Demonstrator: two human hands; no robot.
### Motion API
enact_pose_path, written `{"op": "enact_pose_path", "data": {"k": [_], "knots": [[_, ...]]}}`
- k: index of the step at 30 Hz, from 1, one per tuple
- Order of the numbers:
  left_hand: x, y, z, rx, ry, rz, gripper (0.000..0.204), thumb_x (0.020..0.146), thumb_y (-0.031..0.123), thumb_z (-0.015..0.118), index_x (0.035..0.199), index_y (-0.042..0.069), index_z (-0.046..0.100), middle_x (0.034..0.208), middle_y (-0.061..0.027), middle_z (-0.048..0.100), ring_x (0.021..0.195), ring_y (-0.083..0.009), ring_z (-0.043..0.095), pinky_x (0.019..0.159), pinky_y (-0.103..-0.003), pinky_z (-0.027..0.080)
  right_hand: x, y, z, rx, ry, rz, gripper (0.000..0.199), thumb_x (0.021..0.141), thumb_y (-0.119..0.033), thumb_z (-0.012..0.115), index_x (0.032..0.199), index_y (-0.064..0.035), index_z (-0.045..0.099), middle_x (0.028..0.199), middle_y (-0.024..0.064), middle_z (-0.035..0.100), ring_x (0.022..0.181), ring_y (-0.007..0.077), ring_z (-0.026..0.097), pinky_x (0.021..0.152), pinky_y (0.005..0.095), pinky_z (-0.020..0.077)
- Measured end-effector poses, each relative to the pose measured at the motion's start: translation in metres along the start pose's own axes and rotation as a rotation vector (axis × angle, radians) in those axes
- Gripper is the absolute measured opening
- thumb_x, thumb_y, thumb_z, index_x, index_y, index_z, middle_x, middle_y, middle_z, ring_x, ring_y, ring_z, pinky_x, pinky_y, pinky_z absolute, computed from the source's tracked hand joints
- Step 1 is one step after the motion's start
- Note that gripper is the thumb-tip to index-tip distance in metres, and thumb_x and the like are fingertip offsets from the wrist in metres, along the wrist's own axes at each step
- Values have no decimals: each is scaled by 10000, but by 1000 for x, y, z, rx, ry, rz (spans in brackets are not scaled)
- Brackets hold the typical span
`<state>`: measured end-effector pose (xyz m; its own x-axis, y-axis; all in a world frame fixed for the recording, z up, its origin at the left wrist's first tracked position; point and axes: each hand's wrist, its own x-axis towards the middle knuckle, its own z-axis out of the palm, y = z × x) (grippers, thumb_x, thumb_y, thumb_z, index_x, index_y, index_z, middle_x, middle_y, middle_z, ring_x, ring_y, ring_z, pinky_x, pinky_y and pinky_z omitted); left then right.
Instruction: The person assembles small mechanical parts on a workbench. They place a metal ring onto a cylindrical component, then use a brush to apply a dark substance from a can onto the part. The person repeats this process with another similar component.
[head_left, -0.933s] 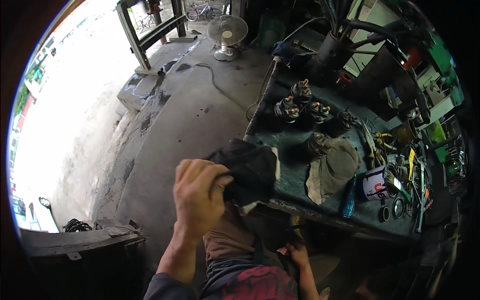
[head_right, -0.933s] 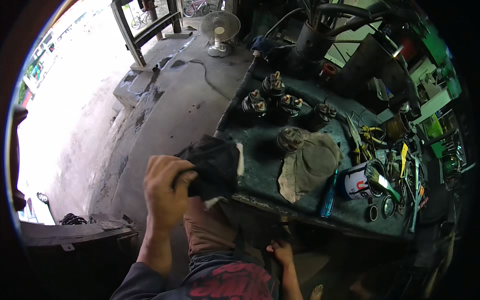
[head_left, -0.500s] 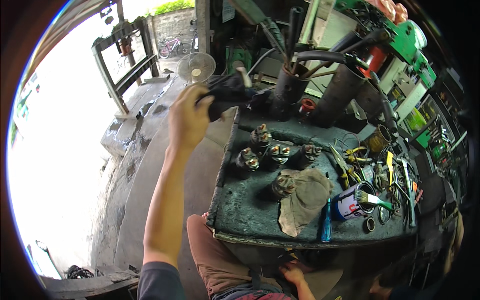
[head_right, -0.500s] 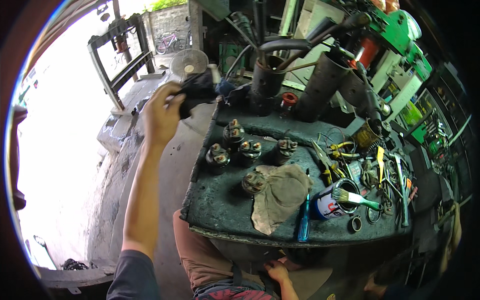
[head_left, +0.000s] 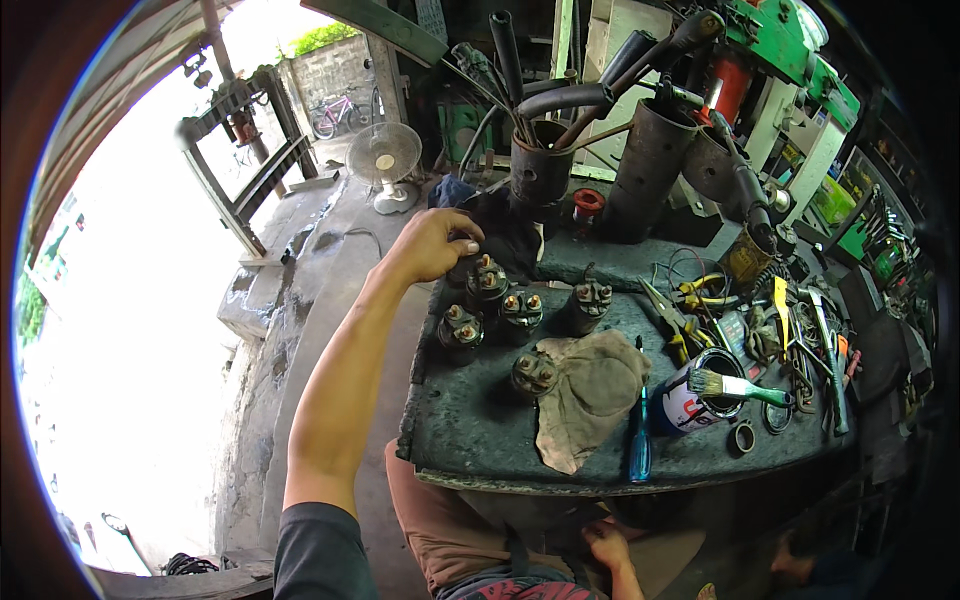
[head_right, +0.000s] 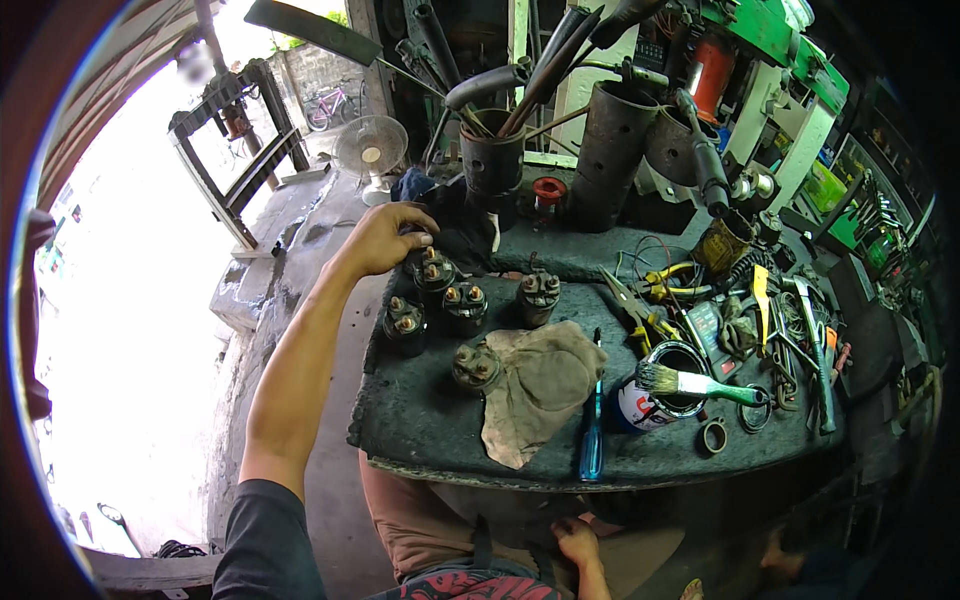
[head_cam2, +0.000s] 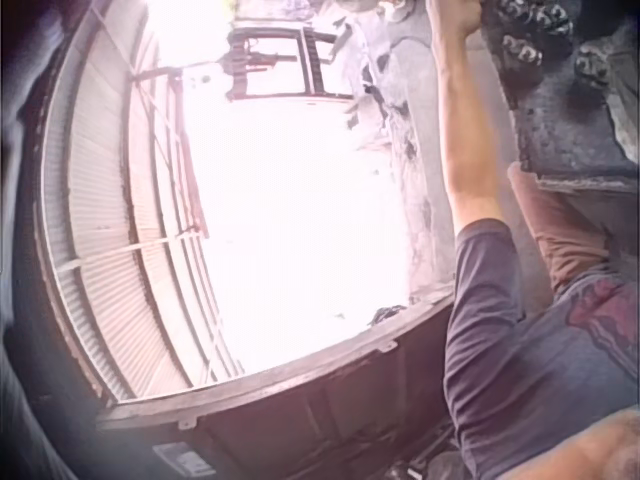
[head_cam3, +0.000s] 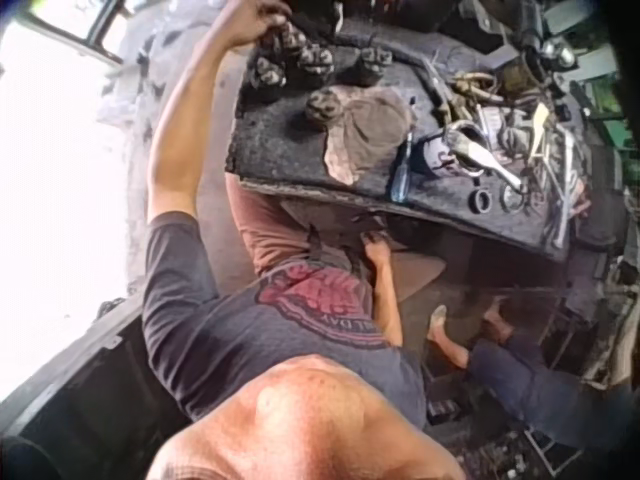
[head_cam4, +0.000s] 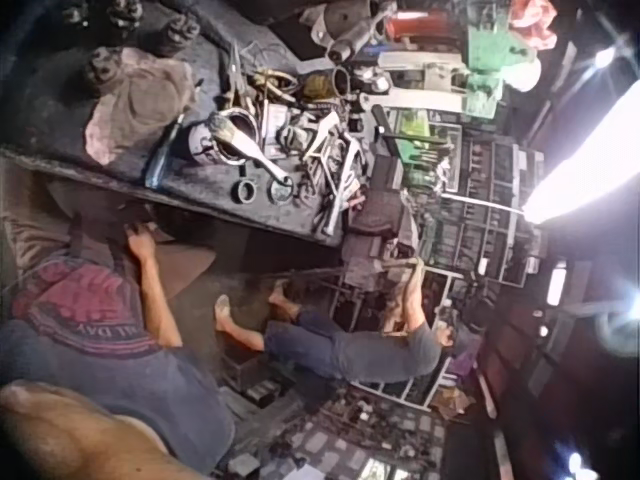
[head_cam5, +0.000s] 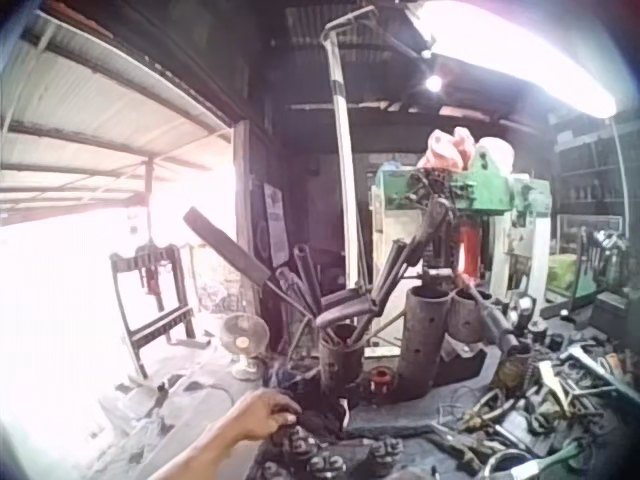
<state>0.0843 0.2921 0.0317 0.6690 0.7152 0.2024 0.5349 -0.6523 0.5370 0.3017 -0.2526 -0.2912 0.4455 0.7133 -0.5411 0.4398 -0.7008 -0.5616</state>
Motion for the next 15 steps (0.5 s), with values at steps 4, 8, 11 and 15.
{"op": "enact_pose_path", "data": {"k": [4,8,11,15], "knots": [[-26,24,-29,-348,80,81,388,894,62,786,1281,91,771,1318,-84,745,1181,-222,700,1043,-393,533,-3,-8,-1,-32,46,-36,422,944,-435,705,1186,-102,802,1099,215,785,1063,398,746,934,462,571],[-37,47,-39,-331,-197,315,429,833,-12,796,1258,42,774,1272,-91,752,1159,-214,696,1049,-371,533,-14,-8,-6,50,60,-75,388,944,-397,709,1169,-96,806,1082,228,782,1063,404,746,927,469,573],[-29,52,-36,-291,-317,218,372,836,-27,788,1202,35,795,1219,-92,758,1133,-207,699,1027,-361,543,-22,-12,-12,75,61,-81,351,945,-354,714,1149,-86,809,1068,238,778,1061,409,746,923,475,575],[-23,43,-21,-356,-167,98,182,909,-12,766,1087,1,800,1030,-65,798,952,-137,740,899,-305,585,-30,-23,-18,80,96,-70,340,945,-322,722,1151,-65,802,1068,238,777,1052,415,744,921,483,575]]}}
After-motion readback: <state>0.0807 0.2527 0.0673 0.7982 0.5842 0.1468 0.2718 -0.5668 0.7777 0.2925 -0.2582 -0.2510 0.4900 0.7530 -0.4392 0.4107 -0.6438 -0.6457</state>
